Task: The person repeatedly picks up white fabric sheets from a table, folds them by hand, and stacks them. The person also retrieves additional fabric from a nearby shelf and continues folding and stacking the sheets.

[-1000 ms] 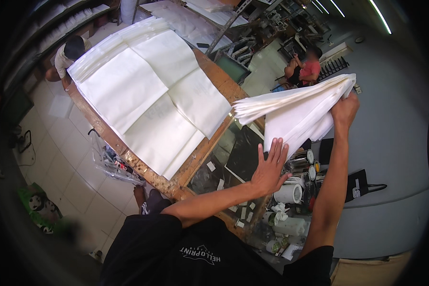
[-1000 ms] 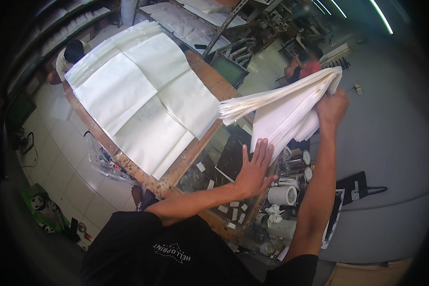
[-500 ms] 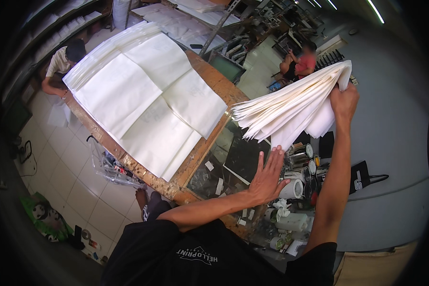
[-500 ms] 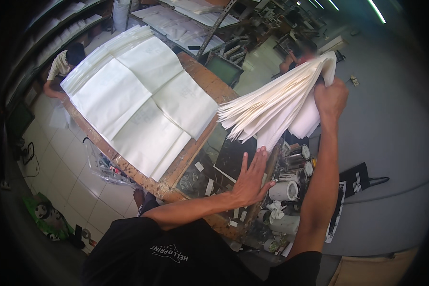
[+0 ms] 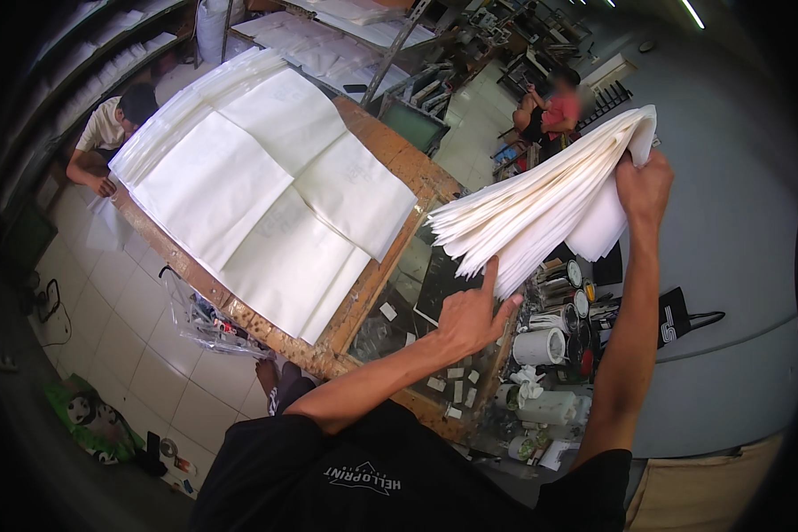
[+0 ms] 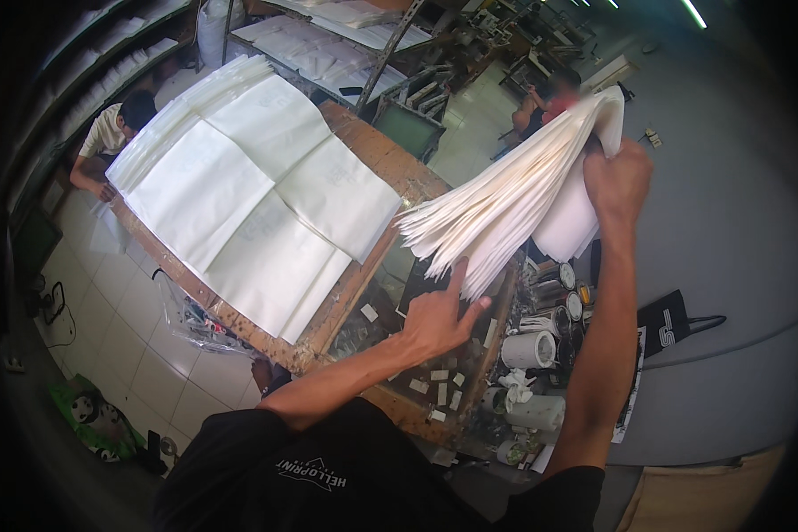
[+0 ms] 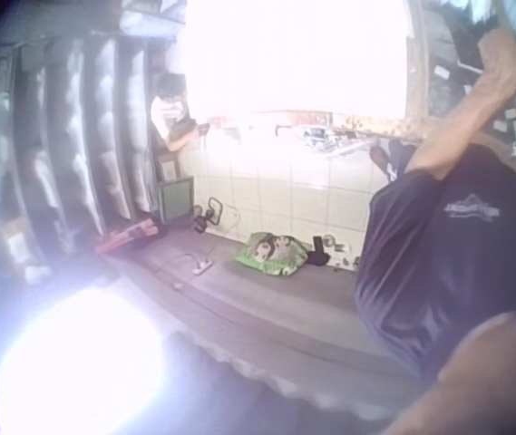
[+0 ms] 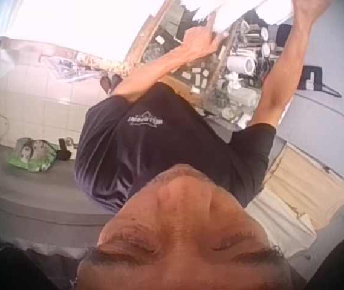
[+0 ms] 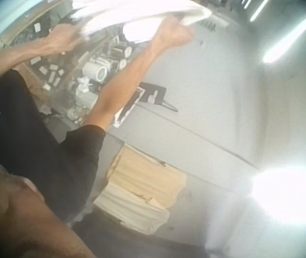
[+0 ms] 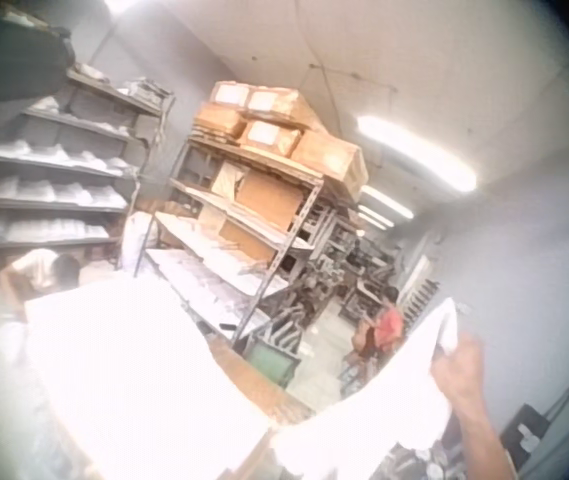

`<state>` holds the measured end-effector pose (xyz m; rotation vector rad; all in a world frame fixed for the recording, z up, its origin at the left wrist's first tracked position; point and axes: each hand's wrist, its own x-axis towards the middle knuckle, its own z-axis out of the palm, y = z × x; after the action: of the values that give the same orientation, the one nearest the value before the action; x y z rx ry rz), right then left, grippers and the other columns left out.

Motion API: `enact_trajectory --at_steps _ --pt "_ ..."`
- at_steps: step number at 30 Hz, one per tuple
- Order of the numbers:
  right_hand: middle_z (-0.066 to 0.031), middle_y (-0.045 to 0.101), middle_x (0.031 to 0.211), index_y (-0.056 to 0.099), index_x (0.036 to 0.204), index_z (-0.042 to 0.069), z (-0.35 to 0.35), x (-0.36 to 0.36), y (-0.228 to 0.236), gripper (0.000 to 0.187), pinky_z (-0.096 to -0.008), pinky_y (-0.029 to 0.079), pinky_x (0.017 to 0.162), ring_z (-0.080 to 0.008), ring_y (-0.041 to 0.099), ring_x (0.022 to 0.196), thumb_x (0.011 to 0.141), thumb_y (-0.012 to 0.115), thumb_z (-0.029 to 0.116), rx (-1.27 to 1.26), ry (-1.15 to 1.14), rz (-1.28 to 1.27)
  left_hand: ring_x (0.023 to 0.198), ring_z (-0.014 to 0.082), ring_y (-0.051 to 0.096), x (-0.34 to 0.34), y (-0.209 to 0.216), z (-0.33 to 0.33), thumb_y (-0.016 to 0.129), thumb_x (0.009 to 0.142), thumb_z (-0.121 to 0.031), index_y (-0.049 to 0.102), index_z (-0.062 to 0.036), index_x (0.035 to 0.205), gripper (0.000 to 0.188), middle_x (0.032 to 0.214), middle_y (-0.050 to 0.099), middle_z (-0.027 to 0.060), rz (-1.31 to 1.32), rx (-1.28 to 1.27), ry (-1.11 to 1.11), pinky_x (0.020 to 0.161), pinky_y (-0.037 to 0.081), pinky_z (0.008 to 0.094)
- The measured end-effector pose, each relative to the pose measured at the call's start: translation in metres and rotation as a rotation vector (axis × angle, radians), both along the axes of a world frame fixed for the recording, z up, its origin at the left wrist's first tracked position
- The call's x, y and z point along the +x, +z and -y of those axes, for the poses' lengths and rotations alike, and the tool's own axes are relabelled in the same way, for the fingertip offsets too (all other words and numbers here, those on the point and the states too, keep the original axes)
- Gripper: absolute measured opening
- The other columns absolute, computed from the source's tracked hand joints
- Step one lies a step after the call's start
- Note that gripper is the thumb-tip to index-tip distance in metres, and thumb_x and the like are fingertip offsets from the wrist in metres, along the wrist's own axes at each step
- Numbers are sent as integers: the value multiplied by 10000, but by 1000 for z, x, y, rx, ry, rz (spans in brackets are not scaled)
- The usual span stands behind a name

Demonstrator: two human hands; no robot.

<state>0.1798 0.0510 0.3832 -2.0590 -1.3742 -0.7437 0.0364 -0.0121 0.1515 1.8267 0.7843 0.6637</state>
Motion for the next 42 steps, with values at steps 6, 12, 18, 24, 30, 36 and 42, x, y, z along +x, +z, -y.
enact_trajectory --at_steps 6,12,18,24,30,36,42 --pt "-222 681 833 711 943 25 8 -19 -10 219 -419 503 717 -410 660 787 835 652 206 -36 55 80 616 412 640 2 16 -17 478 943 -431 315 78 1424 719 658 635 235 -60 203 31 621 518 481" --pt "-215 684 833 703 950 24 25 -25 10 200 -404 506 698 -410 664 775 851 653 190 -65 104 110 523 171 614 10 -13 -50 637 764 -689 -19 12 1519 1222 781 666 181 -6 -393 -537 628 544 335" --pt "-186 711 852 676 988 -53 36 6 39 343 -368 516 725 -258 701 779 832 716 249 -54 155 -5 596 257 646 20 -116 -25 675 855 -346 546 -7 1297 571 788 665 193 190 266 -333 672 536 369" --pt "-138 693 988 618 1100 -73 69 66 44 351 -304 507 776 -178 653 867 857 712 163 52 319 -231 844 315 598 -77 -34 -5 674 863 -249 609 -23 1172 389 962 627 167 533 335 379 753 476 429" --pt "-128 692 958 632 1061 -79 67 66 49 287 -308 502 773 -169 639 863 885 636 149 99 279 -215 1129 298 436 -19 -25 -9 758 794 -331 511 -80 1329 639 1294 470 127 328 736 425 875 338 443" --pt "-158 696 809 676 929 -65 65 29 49 293 -343 504 716 -195 660 755 822 683 207 17 1 7 1082 299 405 18 -35 30 753 792 -323 432 -107 1417 735 1218 462 138 343 690 432 856 282 463" --pt "-180 693 802 680 931 -65 69 7 47 307 -364 502 718 -239 672 723 829 685 224 30 -100 44 1168 306 351 26 -44 42 723 823 -338 289 -42 1483 844 1300 382 152 271 681 310 897 262 473"
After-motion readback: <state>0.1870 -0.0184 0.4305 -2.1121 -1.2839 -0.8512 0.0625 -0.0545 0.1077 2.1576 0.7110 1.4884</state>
